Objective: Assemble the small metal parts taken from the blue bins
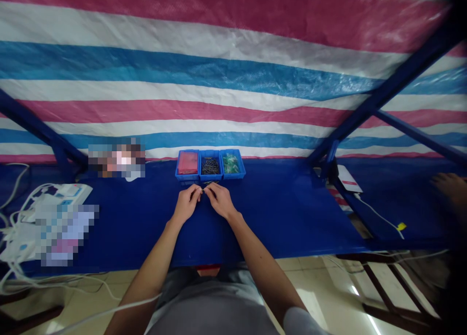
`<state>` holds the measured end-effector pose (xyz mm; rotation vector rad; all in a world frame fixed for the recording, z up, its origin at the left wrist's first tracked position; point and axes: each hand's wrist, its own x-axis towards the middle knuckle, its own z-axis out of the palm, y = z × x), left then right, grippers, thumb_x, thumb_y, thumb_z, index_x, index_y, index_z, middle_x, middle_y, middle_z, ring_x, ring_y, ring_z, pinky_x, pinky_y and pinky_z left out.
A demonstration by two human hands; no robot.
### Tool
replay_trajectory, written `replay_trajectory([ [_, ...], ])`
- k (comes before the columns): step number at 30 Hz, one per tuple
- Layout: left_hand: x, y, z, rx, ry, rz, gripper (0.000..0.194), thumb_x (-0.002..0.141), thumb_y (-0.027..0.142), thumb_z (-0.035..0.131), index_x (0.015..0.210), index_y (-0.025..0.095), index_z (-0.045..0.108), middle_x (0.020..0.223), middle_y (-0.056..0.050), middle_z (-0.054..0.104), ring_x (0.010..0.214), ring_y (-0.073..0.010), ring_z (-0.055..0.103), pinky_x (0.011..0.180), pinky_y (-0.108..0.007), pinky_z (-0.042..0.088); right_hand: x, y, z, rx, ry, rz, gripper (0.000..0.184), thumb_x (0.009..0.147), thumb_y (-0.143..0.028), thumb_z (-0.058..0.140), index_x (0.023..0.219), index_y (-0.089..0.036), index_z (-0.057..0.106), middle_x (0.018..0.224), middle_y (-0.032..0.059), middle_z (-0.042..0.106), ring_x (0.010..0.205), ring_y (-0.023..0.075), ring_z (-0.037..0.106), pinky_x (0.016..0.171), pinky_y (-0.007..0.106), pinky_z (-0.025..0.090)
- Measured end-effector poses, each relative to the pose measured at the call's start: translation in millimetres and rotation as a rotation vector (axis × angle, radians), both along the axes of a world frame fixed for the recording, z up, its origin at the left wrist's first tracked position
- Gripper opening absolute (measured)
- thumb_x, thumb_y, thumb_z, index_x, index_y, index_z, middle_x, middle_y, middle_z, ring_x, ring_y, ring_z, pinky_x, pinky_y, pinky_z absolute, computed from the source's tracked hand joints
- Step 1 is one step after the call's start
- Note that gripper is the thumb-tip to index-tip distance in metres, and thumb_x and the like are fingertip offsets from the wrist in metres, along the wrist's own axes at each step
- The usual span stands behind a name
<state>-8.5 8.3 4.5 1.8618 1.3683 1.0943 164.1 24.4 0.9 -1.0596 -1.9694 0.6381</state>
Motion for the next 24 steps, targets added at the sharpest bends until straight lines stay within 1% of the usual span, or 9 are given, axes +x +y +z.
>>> replay_trajectory([
  [2, -0.1, -0.1, 0.1, 0.003, -0.002, 0.007, 0.032, 0.100, 0.039, 0.044, 0.081, 0.019, 0.058, 0.062, 0.003, 0.056, 0.058, -0.0125, 0.054, 0.064, -0.023, 0.040, 0.1, 0.0, -1.1, -0.015, 0.020, -0.006, 0.022, 0.102, -0.035, 0.047, 0.104, -0.022, 0.065, 0.092, 0.0033, 0.068, 0.076, 0.0156, 0.060, 0.074, 0.026, 0.044],
  [4, -0.1, -0.2, 0.1, 0.002, -0.009, 0.010, 0.031, 0.100, 0.039, 0.044, 0.081, 0.019, 0.058, 0.062, 0.003, 0.055, 0.057, -0.0126, 0.054, 0.063, -0.023, 0.040, 0.2, 0.1, -1.9, -0.016, 0.045, -0.007, 0.020, 0.100, -0.033, 0.050, 0.111, -0.023, 0.063, 0.097, 0.0036, 0.069, 0.077, 0.0159, 0.061, 0.075, 0.026, 0.045],
  [5, 0.0, -0.3, 0.0, 0.001, -0.012, 0.009, 0.031, 0.100, 0.039, 0.044, 0.081, 0.019, 0.058, 0.061, 0.003, 0.055, 0.057, -0.0126, 0.054, 0.063, -0.023, 0.040, 0.4, 0.1, -2.0, -0.010, 0.054, -0.002, 0.019, 0.099, -0.032, 0.050, 0.111, -0.023, 0.063, 0.098, 0.0038, 0.069, 0.079, 0.0162, 0.061, 0.075, 0.026, 0.046],
  [8, 0.3, -0.5, 0.2, 0.000, -0.007, 0.006, 0.031, 0.100, 0.039, 0.044, 0.081, 0.019, 0.058, 0.061, 0.003, 0.055, 0.057, -0.0128, 0.054, 0.063, -0.023, 0.040, 0.7, 0.2, -1.3, 0.012, 0.056, 0.015, 0.019, 0.101, -0.028, 0.046, 0.101, -0.023, 0.064, 0.096, 0.0043, 0.067, 0.085, 0.0170, 0.062, 0.078, 0.027, 0.045],
  [15, 1.4, -1.0, 2.1, 0.016, 0.028, -0.008, 0.031, 0.100, 0.039, 0.043, 0.082, 0.019, 0.058, 0.063, 0.002, 0.057, 0.059, -0.0135, 0.056, 0.065, -0.024, 0.041, 1.0, 0.5, 0.7, 0.011, 0.019, -0.006, 0.021, 0.102, -0.029, 0.045, 0.097, -0.022, 0.065, 0.095, 0.0043, 0.067, 0.085, 0.0169, 0.061, 0.079, 0.027, 0.045],
  [18, 1.3, -0.9, 2.1, 0.020, 0.039, -0.013, 0.030, 0.100, 0.038, 0.043, 0.081, 0.019, 0.057, 0.063, 0.002, 0.057, 0.059, -0.0134, 0.056, 0.066, -0.024, 0.041, 1.2, 0.1, 1.6, 0.005, 0.002, -0.015, 0.023, 0.102, -0.029, 0.045, 0.095, -0.022, 0.066, 0.093, 0.0039, 0.067, 0.080, 0.0160, 0.061, 0.075, 0.026, 0.044],
  [21, 0.9, -0.6, 1.6, 0.020, 0.037, -0.001, 0.032, 0.100, 0.039, 0.043, 0.079, 0.020, 0.057, 0.063, 0.003, 0.056, 0.059, -0.0134, 0.055, 0.065, -0.024, 0.041, 1.3, -1.0, 2.9, -0.006, 0.006, -0.017, 0.020, 0.101, -0.032, 0.048, 0.100, -0.023, 0.067, 0.091, 0.0032, 0.066, 0.076, 0.0155, 0.059, 0.073, 0.026, 0.044],
  [24, 0.7, -0.3, 1.4, 0.008, 0.026, 0.002, 0.034, 0.100, 0.041, 0.042, 0.078, 0.019, 0.057, 0.062, 0.002, 0.056, 0.058, -0.0135, 0.055, 0.065, -0.024, 0.041, 1.1, -1.3, 2.8, -0.002, 0.029, -0.005, 0.018, 0.099, -0.031, 0.051, 0.106, -0.024, 0.067, 0.094, 0.0035, 0.067, 0.079, 0.0160, 0.061, 0.075, 0.026, 0.046],
])
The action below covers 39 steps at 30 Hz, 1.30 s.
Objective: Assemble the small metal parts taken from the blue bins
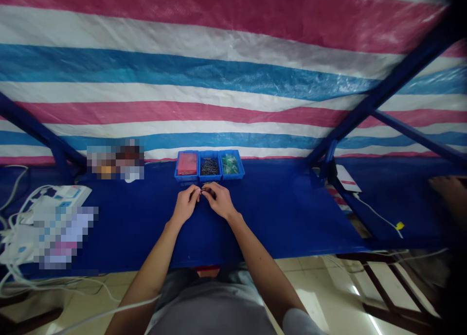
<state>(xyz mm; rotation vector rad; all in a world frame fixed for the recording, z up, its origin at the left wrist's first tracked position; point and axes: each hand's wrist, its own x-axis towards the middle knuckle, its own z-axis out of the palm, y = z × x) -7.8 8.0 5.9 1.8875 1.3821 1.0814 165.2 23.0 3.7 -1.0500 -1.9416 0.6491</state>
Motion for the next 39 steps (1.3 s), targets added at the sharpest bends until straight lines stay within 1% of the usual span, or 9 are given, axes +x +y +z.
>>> replay_trajectory([
  [5, 0.6, -0.4, 0.0, -0.012, 0.005, -0.010, 0.034, 0.100, 0.042, 0.041, 0.081, 0.020, 0.057, 0.062, 0.002, 0.056, 0.058, -0.0138, 0.055, 0.064, -0.024, 0.041, 0.1, 1.7, -2.6, 0.024, 0.013, -0.001, 0.020, 0.101, -0.028, 0.048, 0.099, -0.023, 0.068, 0.098, 0.0047, 0.067, 0.089, 0.0173, 0.063, 0.080, 0.027, 0.046],
  [13, 1.3, -1.0, 0.9, -0.006, 0.007, -0.003, 0.033, 0.100, 0.040, 0.043, 0.079, 0.019, 0.057, 0.063, 0.003, 0.057, 0.058, -0.0129, 0.054, 0.063, -0.023, 0.040, 0.6, 1.7, -2.3, 0.005, -0.058, -0.013, 0.030, 0.103, -0.033, 0.044, 0.086, -0.021, 0.066, 0.085, 0.0037, 0.065, 0.077, 0.0156, 0.061, 0.072, 0.025, 0.043],
  [15, 1.1, -1.0, 1.4, -0.001, 0.000, -0.003, 0.031, 0.100, 0.038, 0.044, 0.080, 0.019, 0.057, 0.063, 0.003, 0.057, 0.059, -0.0129, 0.054, 0.064, -0.023, 0.040, 0.2, 1.1, -1.5, -0.003, -0.049, -0.017, 0.029, 0.103, -0.036, 0.045, 0.088, -0.021, 0.066, 0.085, 0.0035, 0.066, 0.076, 0.0156, 0.060, 0.072, 0.025, 0.043],
  [17, 0.8, -1.0, 1.7, 0.005, -0.003, -0.008, 0.031, 0.100, 0.037, 0.044, 0.078, 0.019, 0.057, 0.063, 0.003, 0.056, 0.059, -0.0129, 0.054, 0.065, -0.024, 0.040, -0.4, 0.7, -1.3, -0.010, -0.013, -0.017, 0.023, 0.100, -0.038, 0.051, 0.095, -0.022, 0.067, 0.088, 0.0033, 0.067, 0.075, 0.0156, 0.061, 0.072, 0.026, 0.045],
  [20, 0.4, -0.9, 1.8, 0.000, 0.003, -0.014, 0.032, 0.100, 0.037, 0.044, 0.076, 0.019, 0.055, 0.062, 0.003, 0.055, 0.058, -0.0131, 0.053, 0.064, -0.024, 0.039, -1.4, 1.0, -3.0, -0.010, 0.031, -0.002, 0.017, 0.097, -0.035, 0.056, 0.103, -0.023, 0.066, 0.093, 0.0033, 0.069, 0.078, 0.0161, 0.062, 0.074, 0.026, 0.046],
  [24, 0.6, -1.1, 1.7, -0.004, 0.007, -0.026, 0.032, 0.100, 0.037, 0.044, 0.076, 0.019, 0.055, 0.063, 0.002, 0.056, 0.059, -0.0133, 0.054, 0.065, -0.024, 0.039, -1.5, 2.7, -6.4, 0.000, 0.027, 0.019, 0.015, 0.098, -0.028, 0.053, 0.100, -0.022, 0.067, 0.095, 0.0041, 0.069, 0.085, 0.0172, 0.064, 0.078, 0.027, 0.046],
  [29, 1.2, -1.1, 1.9, -0.010, 0.020, -0.032, 0.032, 0.100, 0.037, 0.044, 0.077, 0.019, 0.056, 0.063, 0.003, 0.056, 0.059, -0.0124, 0.053, 0.064, -0.023, 0.038, -0.5, 3.5, -7.6, 0.020, 0.014, 0.038, 0.017, 0.100, -0.025, 0.050, 0.096, -0.022, 0.066, 0.093, 0.0040, 0.069, 0.085, 0.0166, 0.063, 0.077, 0.026, 0.044],
  [35, 1.9, -1.5, 1.5, -0.006, 0.025, -0.037, 0.032, 0.100, 0.036, 0.045, 0.076, 0.018, 0.056, 0.063, 0.004, 0.056, 0.058, -0.0118, 0.053, 0.063, -0.023, 0.038, -0.3, 3.4, -7.9, 0.009, -0.045, 0.033, 0.024, 0.103, -0.029, 0.045, 0.093, -0.022, 0.065, 0.091, 0.0035, 0.068, 0.082, 0.0159, 0.063, 0.076, 0.024, 0.042],
  [39, 1.7, -1.6, 1.2, 0.001, 0.034, -0.049, 0.033, 0.100, 0.034, 0.045, 0.074, 0.018, 0.056, 0.063, 0.003, 0.057, 0.058, -0.0117, 0.054, 0.064, -0.023, 0.038, -1.1, 3.1, -8.2, -0.011, -0.135, -0.009, 0.030, 0.105, -0.032, 0.041, 0.086, -0.021, 0.061, 0.083, 0.0021, 0.067, 0.075, 0.0147, 0.060, 0.070, 0.023, 0.038],
])
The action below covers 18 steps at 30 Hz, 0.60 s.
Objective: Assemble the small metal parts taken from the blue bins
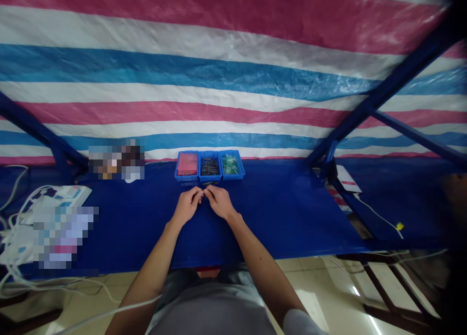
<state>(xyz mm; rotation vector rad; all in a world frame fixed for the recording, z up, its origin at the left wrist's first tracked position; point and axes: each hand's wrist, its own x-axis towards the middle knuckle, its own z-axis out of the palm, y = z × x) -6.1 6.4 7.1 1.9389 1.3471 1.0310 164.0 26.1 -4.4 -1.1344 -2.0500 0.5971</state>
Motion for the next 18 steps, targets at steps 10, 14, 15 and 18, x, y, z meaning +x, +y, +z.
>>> replay_trajectory([
  [10, 0.4, 0.6, -2.4, 0.002, 0.021, -0.061, 0.030, 0.100, 0.033, 0.046, 0.076, 0.018, 0.058, 0.065, 0.002, 0.060, 0.059, -0.0118, 0.055, 0.063, -0.023, 0.038, -3.3, 2.0, -3.9, -0.076, -0.080, -0.083, 0.053, 0.107, -0.045, 0.032, 0.071, -0.020, 0.063, 0.068, 0.0013, 0.065, 0.064, 0.0141, 0.058, 0.061, 0.025, 0.028],
  [14, 0.1, 1.1, -3.1, -0.003, 0.017, -0.038, 0.031, 0.100, 0.033, 0.045, 0.076, 0.018, 0.058, 0.064, 0.002, 0.060, 0.059, -0.0122, 0.055, 0.063, -0.023, 0.039, -0.9, 0.3, -0.3, -0.090, -0.040, -0.081, 0.049, 0.106, -0.046, 0.034, 0.075, -0.021, 0.063, 0.069, 0.0009, 0.066, 0.065, 0.0147, 0.060, 0.062, 0.025, 0.032],
  [15, -0.3, 1.0, -2.7, -0.007, 0.007, -0.031, 0.031, 0.100, 0.034, 0.045, 0.076, 0.018, 0.058, 0.064, 0.002, 0.060, 0.059, -0.0122, 0.055, 0.064, -0.023, 0.039, -0.4, -0.4, 0.9, -0.077, -0.020, -0.059, 0.044, 0.105, -0.044, 0.036, 0.079, -0.021, 0.064, 0.073, 0.0008, 0.067, 0.068, 0.0149, 0.061, 0.064, 0.024, 0.033],
  [18, -1.6, 0.7, -0.7, -0.019, -0.031, -0.012, 0.032, 0.100, 0.036, 0.045, 0.077, 0.018, 0.057, 0.064, 0.003, 0.058, 0.059, -0.0122, 0.054, 0.063, -0.023, 0.039, 0.5, -2.0, 3.3, -0.029, 0.043, 0.029, 0.026, 0.104, -0.037, 0.042, 0.096, -0.023, 0.062, 0.089, 0.0016, 0.070, 0.079, 0.0156, 0.064, 0.072, 0.023, 0.039],
])
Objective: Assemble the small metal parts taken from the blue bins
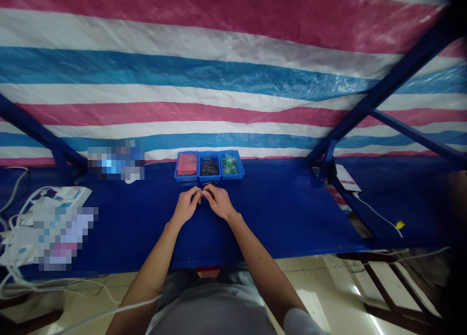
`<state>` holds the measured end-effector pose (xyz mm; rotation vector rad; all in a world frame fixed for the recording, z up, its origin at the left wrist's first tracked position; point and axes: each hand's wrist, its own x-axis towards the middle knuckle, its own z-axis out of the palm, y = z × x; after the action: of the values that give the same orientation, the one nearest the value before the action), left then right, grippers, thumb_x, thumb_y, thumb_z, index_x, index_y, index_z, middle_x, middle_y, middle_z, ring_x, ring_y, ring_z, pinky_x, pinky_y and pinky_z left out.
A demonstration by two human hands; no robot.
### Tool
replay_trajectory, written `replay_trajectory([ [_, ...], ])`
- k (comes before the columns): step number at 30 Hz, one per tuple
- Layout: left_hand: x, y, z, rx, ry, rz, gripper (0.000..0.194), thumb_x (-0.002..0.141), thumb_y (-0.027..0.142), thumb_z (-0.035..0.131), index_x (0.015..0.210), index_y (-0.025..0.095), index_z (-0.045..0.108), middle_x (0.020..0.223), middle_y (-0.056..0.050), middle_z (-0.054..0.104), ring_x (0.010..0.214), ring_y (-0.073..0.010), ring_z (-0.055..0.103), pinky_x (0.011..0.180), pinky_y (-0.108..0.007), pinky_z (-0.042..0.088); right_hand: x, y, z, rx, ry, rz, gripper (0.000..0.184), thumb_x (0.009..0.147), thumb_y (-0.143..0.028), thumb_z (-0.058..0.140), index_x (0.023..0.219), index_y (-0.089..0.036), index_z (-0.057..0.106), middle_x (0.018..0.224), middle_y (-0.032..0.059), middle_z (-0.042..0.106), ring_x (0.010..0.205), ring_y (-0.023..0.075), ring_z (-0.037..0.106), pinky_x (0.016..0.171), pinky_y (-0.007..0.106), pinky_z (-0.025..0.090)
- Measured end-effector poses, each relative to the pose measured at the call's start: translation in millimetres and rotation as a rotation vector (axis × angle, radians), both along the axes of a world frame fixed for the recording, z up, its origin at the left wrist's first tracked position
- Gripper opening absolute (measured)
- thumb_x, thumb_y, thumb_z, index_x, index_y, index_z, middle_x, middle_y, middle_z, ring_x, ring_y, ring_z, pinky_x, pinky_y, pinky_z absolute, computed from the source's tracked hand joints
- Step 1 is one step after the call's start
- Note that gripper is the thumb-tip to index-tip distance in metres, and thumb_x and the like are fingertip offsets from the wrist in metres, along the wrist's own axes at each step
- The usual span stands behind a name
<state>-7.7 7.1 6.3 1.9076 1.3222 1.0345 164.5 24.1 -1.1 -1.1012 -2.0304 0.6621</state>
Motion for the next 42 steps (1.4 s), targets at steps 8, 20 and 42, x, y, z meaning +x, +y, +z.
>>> replay_trajectory([
  [8, 0.3, -0.8, 2.6, -0.005, -0.023, 0.012, 0.034, 0.100, 0.037, 0.045, 0.074, 0.019, 0.056, 0.063, 0.003, 0.056, 0.059, -0.0122, 0.054, 0.065, -0.023, 0.039, -0.4, 1.6, -4.3, 0.020, -0.010, 0.041, 0.027, 0.105, -0.034, 0.039, 0.093, -0.023, 0.061, 0.090, 0.0023, 0.067, 0.082, 0.0153, 0.062, 0.076, 0.023, 0.040],
  [20, 1.4, 0.6, 0.9, -0.009, 0.013, -0.036, 0.033, 0.100, 0.037, 0.044, 0.077, 0.018, 0.059, 0.064, 0.002, 0.060, 0.059, -0.0129, 0.055, 0.064, -0.023, 0.040, -6.2, 2.4, -3.7, -0.085, -0.069, -0.120, 0.056, 0.106, -0.048, 0.029, 0.072, -0.019, 0.063, 0.067, 0.0015, 0.063, 0.063, 0.0136, 0.057, 0.062, 0.024, 0.032],
  [42, 1.0, 0.1, 0.8, -0.006, 0.027, -0.033, 0.037, 0.101, 0.038, 0.042, 0.073, 0.018, 0.056, 0.063, 0.002, 0.058, 0.058, -0.0123, 0.054, 0.064, -0.023, 0.039, -1.8, 0.5, -0.2, 0.008, 0.030, -0.011, 0.031, 0.105, -0.036, 0.036, 0.090, -0.021, 0.059, 0.090, 0.0036, 0.066, 0.081, 0.0154, 0.060, 0.076, 0.023, 0.041],
])
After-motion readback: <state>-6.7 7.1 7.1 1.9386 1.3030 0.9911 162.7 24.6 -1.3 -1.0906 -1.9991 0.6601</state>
